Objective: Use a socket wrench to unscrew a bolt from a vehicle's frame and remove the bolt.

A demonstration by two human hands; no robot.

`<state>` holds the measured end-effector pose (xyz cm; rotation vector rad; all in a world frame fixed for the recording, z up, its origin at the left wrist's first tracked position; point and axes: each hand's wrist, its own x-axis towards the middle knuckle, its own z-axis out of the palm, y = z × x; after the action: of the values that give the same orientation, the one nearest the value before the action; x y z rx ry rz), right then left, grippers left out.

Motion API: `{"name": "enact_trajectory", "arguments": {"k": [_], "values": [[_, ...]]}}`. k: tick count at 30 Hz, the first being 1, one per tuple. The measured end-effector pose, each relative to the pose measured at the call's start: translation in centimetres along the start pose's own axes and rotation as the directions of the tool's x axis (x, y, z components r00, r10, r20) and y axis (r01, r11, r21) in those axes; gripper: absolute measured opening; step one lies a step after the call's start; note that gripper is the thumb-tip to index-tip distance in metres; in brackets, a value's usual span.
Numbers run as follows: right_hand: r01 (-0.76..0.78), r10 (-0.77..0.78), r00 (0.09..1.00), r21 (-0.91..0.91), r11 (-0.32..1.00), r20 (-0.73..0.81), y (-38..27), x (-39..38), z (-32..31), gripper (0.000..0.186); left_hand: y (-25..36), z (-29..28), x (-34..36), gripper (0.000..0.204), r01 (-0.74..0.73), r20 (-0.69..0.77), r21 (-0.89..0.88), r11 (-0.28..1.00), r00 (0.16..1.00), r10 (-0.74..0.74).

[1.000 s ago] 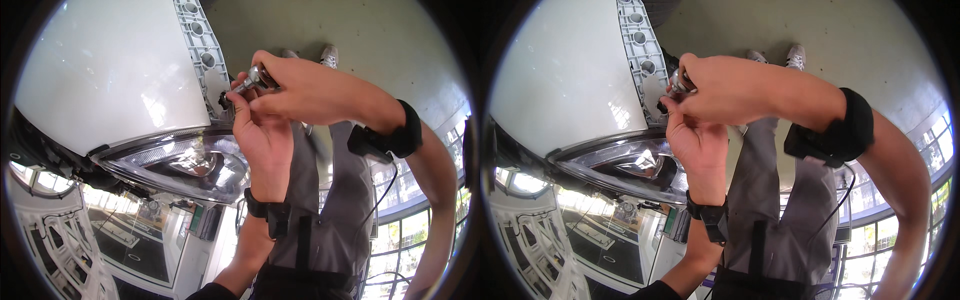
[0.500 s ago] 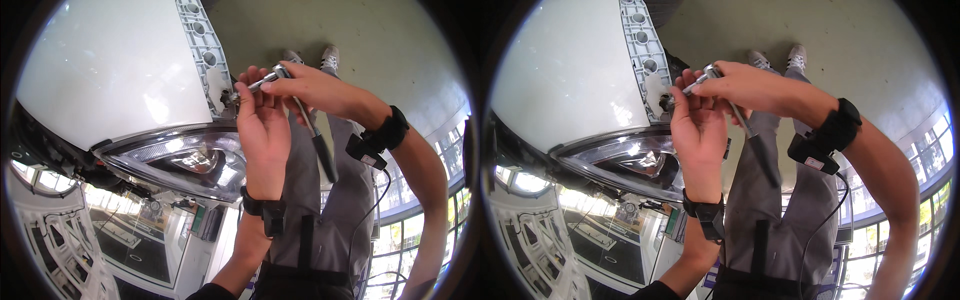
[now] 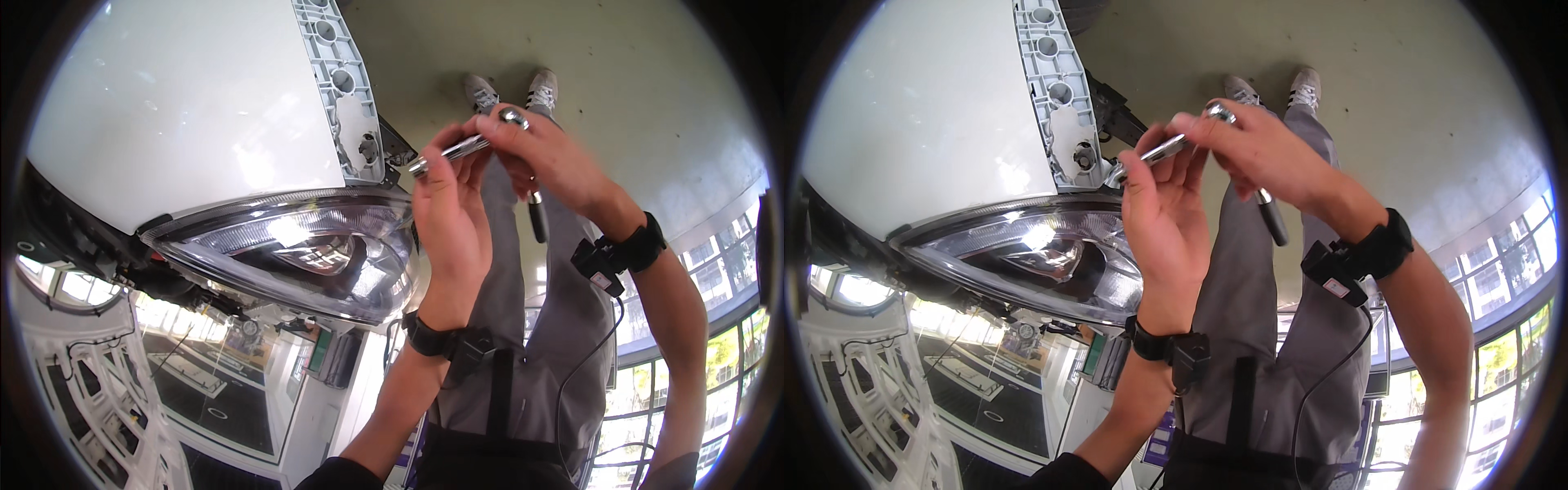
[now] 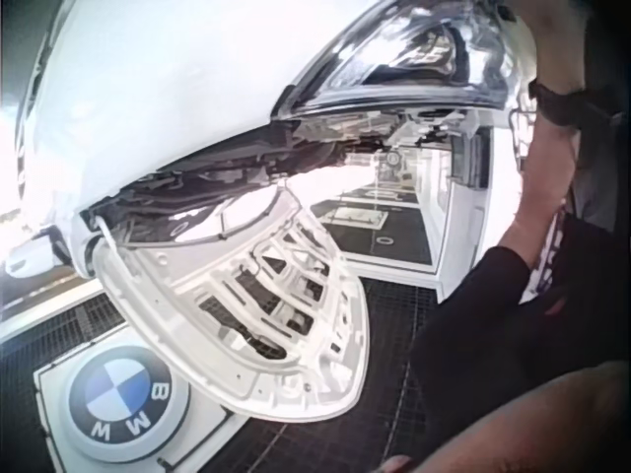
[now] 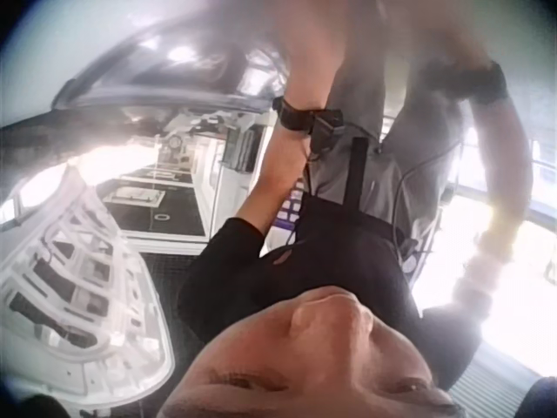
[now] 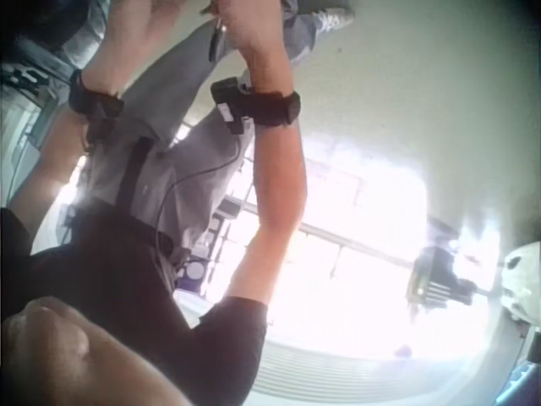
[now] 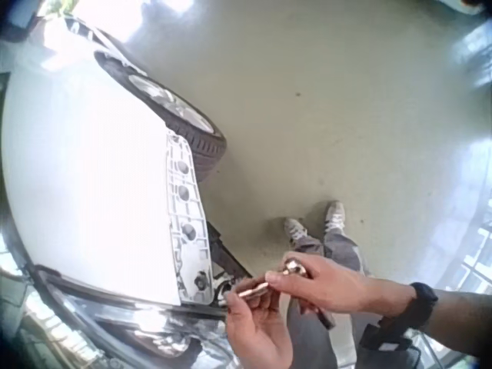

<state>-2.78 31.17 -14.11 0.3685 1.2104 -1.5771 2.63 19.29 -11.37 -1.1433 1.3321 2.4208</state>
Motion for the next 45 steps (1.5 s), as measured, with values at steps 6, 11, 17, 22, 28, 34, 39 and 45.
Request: {"name": "enact_trajectory", "arguments": {"k": [6, 11, 17, 22, 28, 34, 39, 45], "values": [[0.114, -0.238, 0.939, 0.428, 0.897, 0.249, 0.9, 1.9, 1.7, 0.039, 1.5, -1.3, -3.2, 0.040, -0.123, -0.256, -0.088, 0.988, 0.962, 0.097], [0.614, -0.687, 0.726, -0.416, 0.671, -0.038, 1.0, 3.5, 4.6, 0.011, 2.3, -1.5, -6.3, 0.036, 0.011, -0.204, -0.132, 0.991, 0.978, -0.038], [0.614, -0.760, 0.650, -0.583, 0.532, -0.009, 0.0, 5.4, 5.7, 0.012, 0.6, -2.0, -8.3, 0.038, 0.166, -0.146, -0.123, 0.978, 0.972, -0.183], [0.624, -0.748, 0.622, -0.724, 0.294, 0.232, -1.5, 6.1, 4.9, 0.014, 0.0, -2.4, -7.9, 0.038, 0.204, -0.108, -0.162, 0.965, 0.969, -0.223], [0.621, -0.703, 0.647, -0.739, 0.262, 0.295, -1.8, 6.2, 5.1, 0.016, -0.2, -2.6, -7.2, 0.037, 0.185, -0.046, -0.140, 0.973, 0.980, -0.193], [0.641, -0.751, 0.624, -0.689, 0.337, 0.213, -1.0, 6.3, 5.5, 0.018, 0.0, -2.3, -6.6, 0.036, 0.170, -0.092, -0.113, 0.979, 0.979, -0.181], [0.658, -0.782, 0.614, -0.618, 0.429, 0.111, -0.5, 5.8, 5.1, 0.012, 0.0, -2.2, -6.2, 0.036, 0.209, -0.151, -0.153, 0.966, 0.961, -0.232], [0.478, -0.474, 0.878, -0.196, 0.856, 0.070, 2.2, 3.5, 0.7, 0.027, 1.4, -0.9, -3.5, 0.031, 0.206, -0.178, -0.362, 0.909, 0.942, -0.285]]}}
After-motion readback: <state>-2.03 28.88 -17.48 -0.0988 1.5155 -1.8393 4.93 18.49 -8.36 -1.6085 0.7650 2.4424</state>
